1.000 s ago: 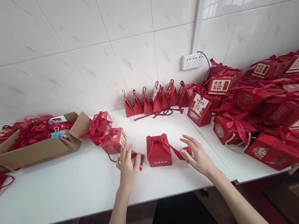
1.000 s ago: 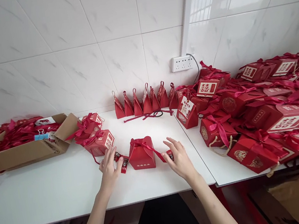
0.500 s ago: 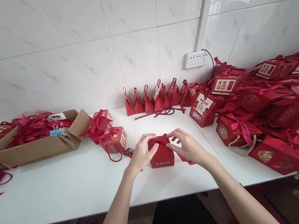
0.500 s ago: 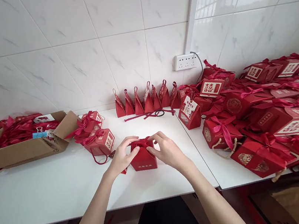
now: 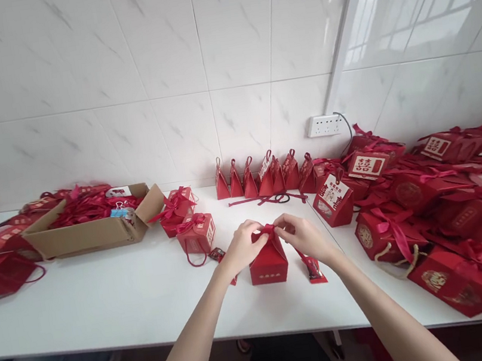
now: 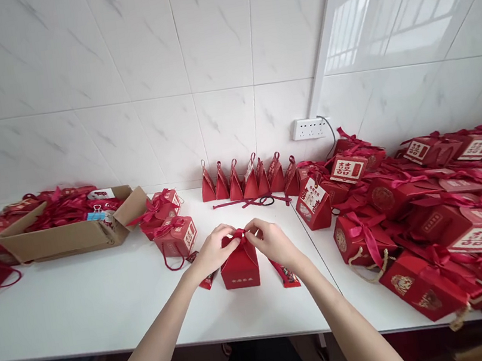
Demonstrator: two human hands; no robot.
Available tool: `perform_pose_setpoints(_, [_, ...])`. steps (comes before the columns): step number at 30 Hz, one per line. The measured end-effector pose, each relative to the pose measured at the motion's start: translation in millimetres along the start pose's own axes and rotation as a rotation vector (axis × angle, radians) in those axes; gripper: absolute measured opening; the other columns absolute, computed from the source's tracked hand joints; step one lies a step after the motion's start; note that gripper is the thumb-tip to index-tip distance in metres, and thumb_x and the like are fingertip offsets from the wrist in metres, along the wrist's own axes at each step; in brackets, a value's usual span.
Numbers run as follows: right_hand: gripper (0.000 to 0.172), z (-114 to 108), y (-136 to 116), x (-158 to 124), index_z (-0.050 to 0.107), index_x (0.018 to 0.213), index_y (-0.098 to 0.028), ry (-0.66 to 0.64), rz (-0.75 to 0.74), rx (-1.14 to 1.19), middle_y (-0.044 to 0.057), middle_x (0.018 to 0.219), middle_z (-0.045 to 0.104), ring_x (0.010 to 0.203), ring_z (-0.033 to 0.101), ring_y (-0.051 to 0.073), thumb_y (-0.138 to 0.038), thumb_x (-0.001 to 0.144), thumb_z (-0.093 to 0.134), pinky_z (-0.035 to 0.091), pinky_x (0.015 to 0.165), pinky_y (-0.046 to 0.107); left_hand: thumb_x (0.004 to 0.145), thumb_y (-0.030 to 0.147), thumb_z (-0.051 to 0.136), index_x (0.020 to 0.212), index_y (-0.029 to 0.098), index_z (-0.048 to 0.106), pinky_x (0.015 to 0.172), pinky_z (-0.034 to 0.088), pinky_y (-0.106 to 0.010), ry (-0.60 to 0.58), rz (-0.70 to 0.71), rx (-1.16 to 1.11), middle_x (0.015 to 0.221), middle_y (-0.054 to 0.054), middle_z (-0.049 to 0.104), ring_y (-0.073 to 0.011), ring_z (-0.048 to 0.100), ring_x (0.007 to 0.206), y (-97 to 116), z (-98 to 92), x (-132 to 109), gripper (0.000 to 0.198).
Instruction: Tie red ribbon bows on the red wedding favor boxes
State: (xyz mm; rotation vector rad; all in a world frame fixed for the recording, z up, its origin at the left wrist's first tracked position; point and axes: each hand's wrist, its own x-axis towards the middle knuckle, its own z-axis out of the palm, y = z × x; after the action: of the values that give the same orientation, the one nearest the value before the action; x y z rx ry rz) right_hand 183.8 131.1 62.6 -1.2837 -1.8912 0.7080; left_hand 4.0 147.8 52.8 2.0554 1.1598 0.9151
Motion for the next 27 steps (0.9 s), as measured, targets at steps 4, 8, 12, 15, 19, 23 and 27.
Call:
perform_pose_setpoints(4, [0.015, -9, -10, 5, 0.06, 0.089, -0.02, 0.074, -0.044, -0.07, 0.001, 0.077, 0.066, 0.067, 0.058, 0.015, -0.027, 0.081, 0.049, 0.045, 0.066, 0.028, 0.085, 0.032, 0.048, 0.09, 0.018, 0.058, 0.08, 0.047, -0.03, 0.037, -0.024, -0.064, 0.095, -0.005, 0.06, -0.0176, 0.059, 0.089, 1, 1.1, 0, 0.018])
perform_pose_setpoints(8, [0.014, -14, -25, 16, 0.061, 0.086, -0.018, 0.037, -0.05, 0.028, 0.002, 0.078, 0.065, 0.065, 0.058, 0.013, -0.027, 0.08, 0.051, 0.046, 0.062, 0.025, 0.084, 0.034, 0.05, 0.094, 0.019, 0.058, 0.076, 0.046, -0.028, -0.002, -0.042, -0.105, 0.091, -0.003, 0.063, -0.0165, 0.059, 0.085, 5, -1.6, 1, 0.02])
perform_pose_setpoints(12, [0.011, -19, -39, 32, 0.063, 0.082, -0.019, -0.041, -0.076, -0.053, 0.001, 0.076, 0.065, 0.061, 0.056, 0.011, -0.025, 0.078, 0.054, 0.042, 0.056, 0.022, 0.083, 0.039, 0.052, 0.082, 0.018, 0.058, 0.074, 0.044, -0.028, -0.01, -0.052, -0.154, 0.08, 0.0, 0.061, -0.0157, 0.057, 0.077, 9, -6.3, 4, 0.022])
perform_pose_setpoints(15, [0.012, -25, -41, 38, 0.064, 0.083, -0.019, -0.115, -0.083, -0.138, 0.0, 0.074, 0.065, 0.063, 0.056, 0.011, -0.024, 0.078, 0.054, 0.04, 0.054, 0.022, 0.083, 0.039, 0.052, 0.079, 0.018, 0.057, 0.074, 0.044, -0.028, 0.011, -0.083, -0.214, 0.078, 0.0, 0.061, -0.0156, 0.057, 0.076, 6, -10.0, 4, 0.022])
perform_pose_setpoints(19, [0.012, -32, -36, 30, 0.064, 0.083, -0.019, -0.204, -0.048, -0.153, 0.001, 0.075, 0.064, 0.062, 0.056, 0.011, -0.025, 0.078, 0.055, 0.04, 0.052, 0.021, 0.08, 0.037, 0.056, 0.084, 0.018, 0.058, 0.078, 0.045, -0.029, 0.003, -0.121, -0.339, 0.082, -0.001, 0.064, -0.0163, 0.06, 0.081, 1, -15.5, 4, 0.019])
perform_pose_setpoints(23, [0.01, -33, -32, 10, 0.063, 0.083, -0.02, -0.287, 0.001, -0.069, -0.001, 0.071, 0.064, 0.058, 0.056, 0.011, -0.025, 0.079, 0.055, 0.042, 0.053, 0.022, 0.082, 0.035, 0.055, 0.085, 0.019, 0.056, 0.074, 0.045, -0.027, -0.068, -0.121, -0.422, 0.072, 0.001, 0.061, -0.0137, 0.059, 0.073, -2, -18.2, 6, 0.016])
perform_pose_setpoints(27, [0.016, -32, -22, 2, 0.064, 0.083, -0.02, -0.364, -0.015, 0.01, 0.0, 0.073, 0.066, 0.064, 0.06, 0.013, -0.033, 0.082, 0.055, 0.045, 0.059, 0.023, 0.082, 0.031, 0.055, 0.083, 0.019, 0.054, 0.071, 0.043, -0.025, -0.089, -0.107, -0.464, 0.073, 0.003, 0.058, -0.0118, 0.055, 0.072, -5, -16.3, 7, 0.012])
